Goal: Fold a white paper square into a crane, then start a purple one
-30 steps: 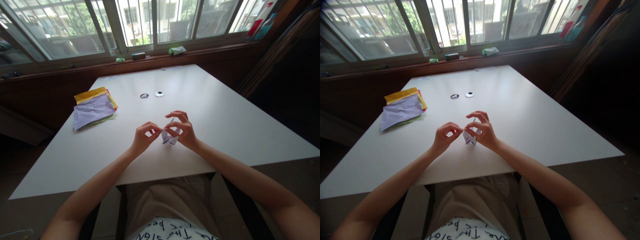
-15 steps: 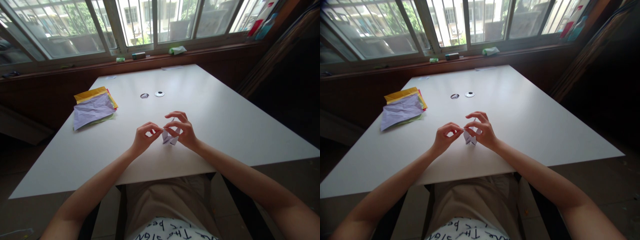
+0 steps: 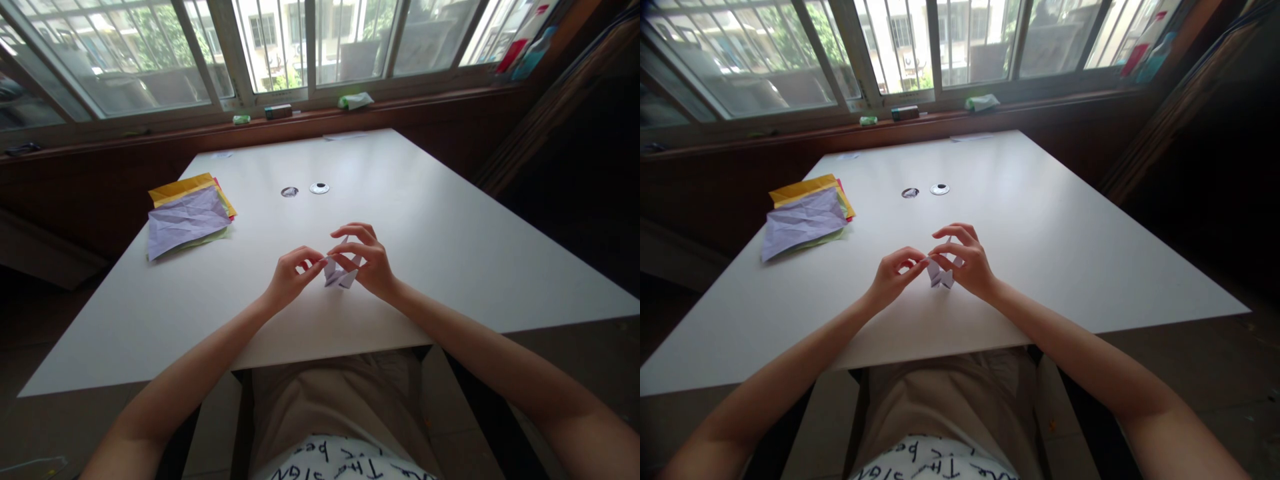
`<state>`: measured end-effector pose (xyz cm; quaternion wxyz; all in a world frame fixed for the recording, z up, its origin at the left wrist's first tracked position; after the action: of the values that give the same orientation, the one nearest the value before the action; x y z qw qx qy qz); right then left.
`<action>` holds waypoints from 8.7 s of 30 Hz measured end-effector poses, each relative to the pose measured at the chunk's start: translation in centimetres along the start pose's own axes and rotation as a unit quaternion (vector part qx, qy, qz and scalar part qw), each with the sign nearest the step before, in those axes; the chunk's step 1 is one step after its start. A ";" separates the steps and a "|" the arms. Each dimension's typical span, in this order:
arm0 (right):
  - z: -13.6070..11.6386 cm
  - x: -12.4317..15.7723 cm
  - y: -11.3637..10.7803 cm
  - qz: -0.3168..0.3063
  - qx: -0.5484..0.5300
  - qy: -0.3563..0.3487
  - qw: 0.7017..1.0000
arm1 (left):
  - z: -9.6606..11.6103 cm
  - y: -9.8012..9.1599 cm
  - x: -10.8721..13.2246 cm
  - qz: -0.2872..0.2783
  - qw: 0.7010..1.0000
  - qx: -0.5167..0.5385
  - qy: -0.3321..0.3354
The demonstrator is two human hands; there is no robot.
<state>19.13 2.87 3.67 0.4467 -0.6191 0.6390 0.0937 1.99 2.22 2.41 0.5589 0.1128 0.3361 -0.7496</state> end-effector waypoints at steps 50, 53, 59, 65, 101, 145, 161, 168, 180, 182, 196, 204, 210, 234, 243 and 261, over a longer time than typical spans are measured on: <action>1.0 0.3 0.0 0.037 -0.059 0.109 0.992 | -1.3 -0.6 -0.4 0.145 0.989 -0.028 -0.002; 1.3 0.2 0.5 0.018 -0.029 0.128 0.991 | -2.1 -0.5 -0.4 0.121 0.990 0.039 -0.062; 2.1 0.1 0.9 -0.046 0.028 0.142 0.988 | -2.6 -0.3 -0.4 0.058 0.994 0.029 -0.087; 2.4 0.2 1.1 -0.092 0.072 0.155 0.981 | -3.1 -0.3 -0.3 0.018 0.992 0.016 -0.126; 0.5 0.1 0.1 0.016 -0.053 0.095 0.994 | -2.2 -0.5 -0.7 0.144 0.919 0.309 -0.199; 1.3 0.3 0.6 0.019 0.036 0.165 0.985 | -0.3 -0.1 0.3 0.094 0.973 -0.211 -0.004; 1.0 0.3 0.7 -0.069 0.042 0.132 0.988 | -2.0 -0.6 0.1 0.041 0.982 -0.172 -0.064; 1.4 0.4 0.9 -0.069 0.059 0.129 0.987 | -1.8 -0.7 0.1 0.036 0.977 -0.195 -0.084; 1.4 0.8 1.0 -0.027 0.145 0.160 0.976 | -1.2 -0.4 0.2 0.030 0.955 -0.278 -0.101; 1.4 1.0 1.3 -0.054 0.147 0.144 0.977 | -1.2 -0.3 0.1 0.032 0.953 -0.282 -0.103; 2.2 0.1 2.3 -0.106 0.171 0.191 0.961 | -1.0 -0.3 -0.3 0.041 0.952 -0.279 -0.118; 1.6 -0.4 2.5 -0.128 0.218 0.184 0.950 | -1.0 -0.5 -0.3 0.017 0.947 -0.289 -0.139; 1.3 -0.9 2.7 -0.141 0.241 0.179 0.943 | -1.0 -0.7 -0.5 0.013 0.948 -0.283 -0.148; 1.8 -0.3 2.6 -0.115 0.266 0.066 0.955 | -0.7 -0.8 -0.5 -0.013 0.940 -0.328 -0.088; 1.4 0.0 2.6 -0.116 0.261 0.048 0.957 | -0.4 0.0 -0.2 -0.011 0.910 -0.412 -0.050; 1.8 -0.1 2.4 -0.147 0.220 0.115 0.957 | -1.1 -0.4 0.0 -0.039 0.916 -0.400 0.010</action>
<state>17.87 4.70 1.69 0.5046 -0.5989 0.5929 -0.1877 1.44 3.03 1.71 0.5241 -0.1259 0.6174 -0.5729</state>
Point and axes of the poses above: each hand's wrist, its own x-axis away from the middle knuckle, its own y-axis out of the palm, z = x × y, the point moved 1 cm from there along -x, towards the middle knuckle, and after that the axes turned 10 degrees about y, right-handed, at the moved point
